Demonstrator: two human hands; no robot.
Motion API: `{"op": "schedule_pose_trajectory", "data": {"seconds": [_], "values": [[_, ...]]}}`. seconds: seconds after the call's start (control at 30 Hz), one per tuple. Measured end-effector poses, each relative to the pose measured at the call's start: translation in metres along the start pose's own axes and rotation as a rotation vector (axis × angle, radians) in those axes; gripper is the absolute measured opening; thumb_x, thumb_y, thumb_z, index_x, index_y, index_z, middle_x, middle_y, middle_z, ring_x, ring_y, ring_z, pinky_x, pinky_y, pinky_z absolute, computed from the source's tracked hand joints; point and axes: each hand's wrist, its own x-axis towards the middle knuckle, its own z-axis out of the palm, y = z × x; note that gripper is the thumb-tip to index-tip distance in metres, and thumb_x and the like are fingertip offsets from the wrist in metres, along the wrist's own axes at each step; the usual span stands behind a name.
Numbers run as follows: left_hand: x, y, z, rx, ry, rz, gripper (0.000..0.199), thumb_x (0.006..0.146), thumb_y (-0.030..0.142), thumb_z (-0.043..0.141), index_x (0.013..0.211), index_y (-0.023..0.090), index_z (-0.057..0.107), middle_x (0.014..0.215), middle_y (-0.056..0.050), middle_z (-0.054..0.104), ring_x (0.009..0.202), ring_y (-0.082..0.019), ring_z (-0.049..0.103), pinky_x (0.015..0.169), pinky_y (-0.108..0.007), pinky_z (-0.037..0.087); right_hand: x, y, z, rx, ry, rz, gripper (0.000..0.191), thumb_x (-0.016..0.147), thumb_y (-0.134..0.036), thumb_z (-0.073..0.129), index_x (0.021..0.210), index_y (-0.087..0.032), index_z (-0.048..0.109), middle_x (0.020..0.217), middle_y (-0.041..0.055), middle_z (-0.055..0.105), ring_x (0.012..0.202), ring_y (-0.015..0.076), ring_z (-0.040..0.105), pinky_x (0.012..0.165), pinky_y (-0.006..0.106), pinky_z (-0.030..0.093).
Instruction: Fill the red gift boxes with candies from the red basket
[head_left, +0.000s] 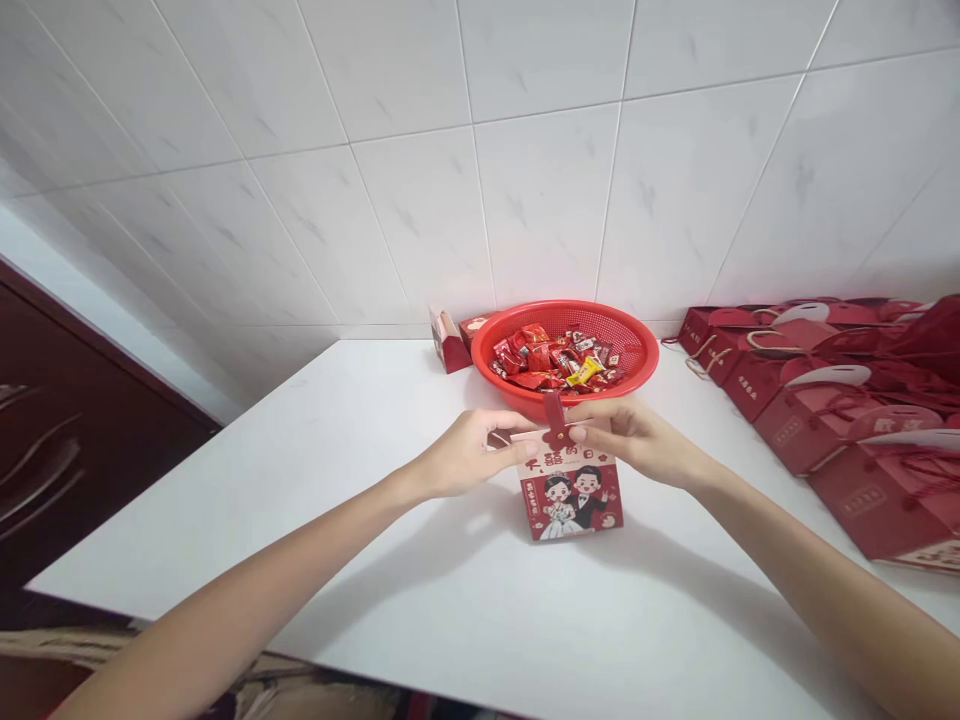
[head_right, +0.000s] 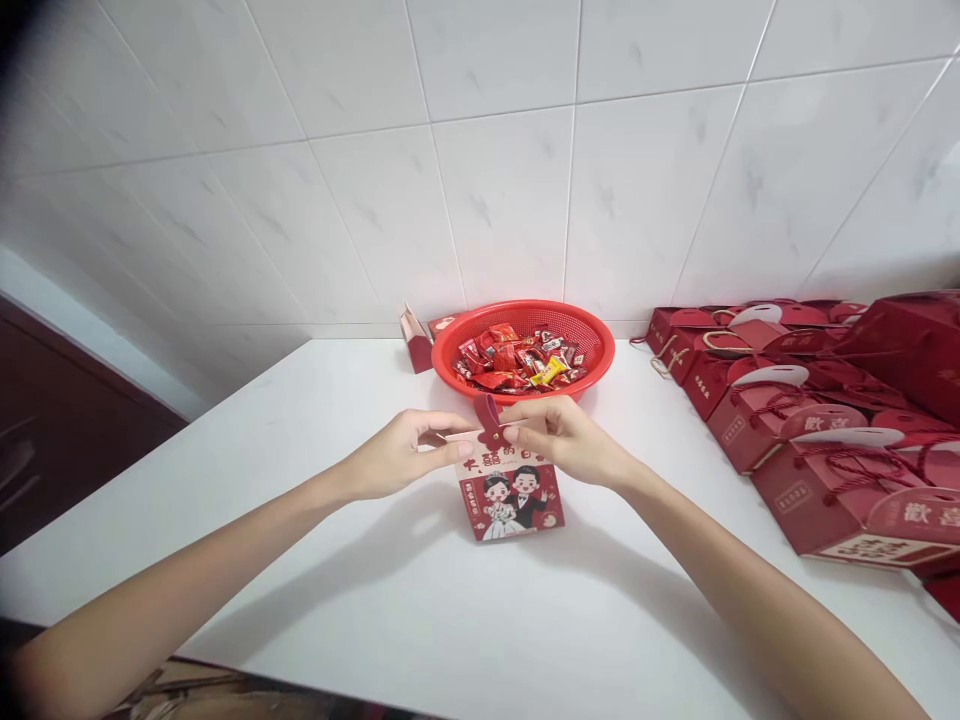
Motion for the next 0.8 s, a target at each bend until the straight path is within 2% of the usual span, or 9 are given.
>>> {"op": "schedule_pose_trajectory", "data": {"seconds": [0.13, 0.2, 0.37, 0.53, 0.6, 0.73, 0.8], "values": [[0.001, -0.001, 0.001, 0.006, -0.001, -0.012, 0.026, 0.09, 0.036, 0.064, 0.103, 0.016, 0.074, 0.102, -0.005, 0.076, 0.094, -0.02, 0.069, 0.085, -0.029, 0.054, 0.0, -0.004, -0.006, -0.186, 0.141, -0.069, 0.028, 0.085, -0.043, 0.067, 0.093, -0.017, 0.074, 0.092, 0.007, 0.075, 0.085, 0.0219, 0.068, 0.075, 0.034, 0.055], [0.0, 0.0, 0.003, 0.011, 0.003, -0.016, 0.025, 0.088, 0.035, 0.067, 0.102, 0.016, 0.074, 0.102, -0.005, 0.076, 0.093, -0.02, 0.069, 0.085, -0.029, 0.054, -0.003, -0.01, -0.006, -0.254, 0.17, -0.122, 0.022, 0.085, -0.038, 0.066, 0.093, -0.018, 0.074, 0.094, 0.0062, 0.076, 0.086, 0.0216, 0.069, 0.078, 0.033, 0.055], [-0.001, 0.002, 0.005, 0.026, 0.002, -0.01, 0.025, 0.086, 0.034, 0.068, 0.102, 0.015, 0.074, 0.101, -0.005, 0.076, 0.091, -0.019, 0.069, 0.084, -0.029, 0.054, -0.011, -0.023, 0.003, -0.343, 0.236, -0.247, 0.012, 0.088, -0.026, 0.062, 0.095, -0.021, 0.07, 0.098, 0.0048, 0.075, 0.09, 0.0197, 0.07, 0.08, 0.031, 0.057], [0.0, 0.002, 0.006, 0.015, -0.015, -0.001, 0.023, 0.087, 0.033, 0.067, 0.1, 0.015, 0.074, 0.1, -0.005, 0.076, 0.091, -0.02, 0.069, 0.086, -0.031, 0.054, -0.016, -0.028, 0.006, -0.426, 0.353, -0.368, 0.008, 0.091, -0.02, 0.057, 0.093, -0.02, 0.065, 0.091, 0.0036, 0.07, 0.087, 0.0177, 0.066, 0.079, 0.031, 0.055], [0.0, 0.003, 0.006, 0.01, -0.015, -0.001, 0.023, 0.086, 0.033, 0.067, 0.099, 0.015, 0.074, 0.099, -0.005, 0.076, 0.091, -0.02, 0.069, 0.086, -0.031, 0.054, -0.017, -0.029, 0.006, -0.463, 0.357, -0.366, 0.005, 0.09, -0.022, 0.061, 0.093, -0.021, 0.064, 0.091, 0.0034, 0.07, 0.087, 0.0179, 0.066, 0.079, 0.031, 0.054], [-0.001, 0.003, 0.007, 0.017, -0.015, -0.006, 0.024, 0.087, 0.035, 0.066, 0.1, 0.016, 0.074, 0.1, -0.005, 0.076, 0.094, -0.021, 0.069, 0.087, -0.031, 0.054, -0.018, -0.028, 0.01, -0.508, 0.311, -0.378, 0.024, 0.085, -0.028, 0.071, 0.107, -0.021, 0.064, 0.106, 0.0048, 0.071, 0.095, 0.0196, 0.067, 0.082, 0.031, 0.055], [-0.001, 0.003, 0.007, 0.023, -0.014, 0.001, 0.025, 0.087, 0.036, 0.066, 0.1, 0.016, 0.073, 0.1, -0.005, 0.076, 0.094, -0.021, 0.069, 0.087, -0.032, 0.054, -0.017, -0.026, 0.012, -0.502, 0.276, -0.383, 0.018, 0.089, -0.025, 0.066, 0.106, -0.022, 0.065, 0.104, 0.0039, 0.073, 0.092, 0.018, 0.068, 0.08, 0.029, 0.055]]}}
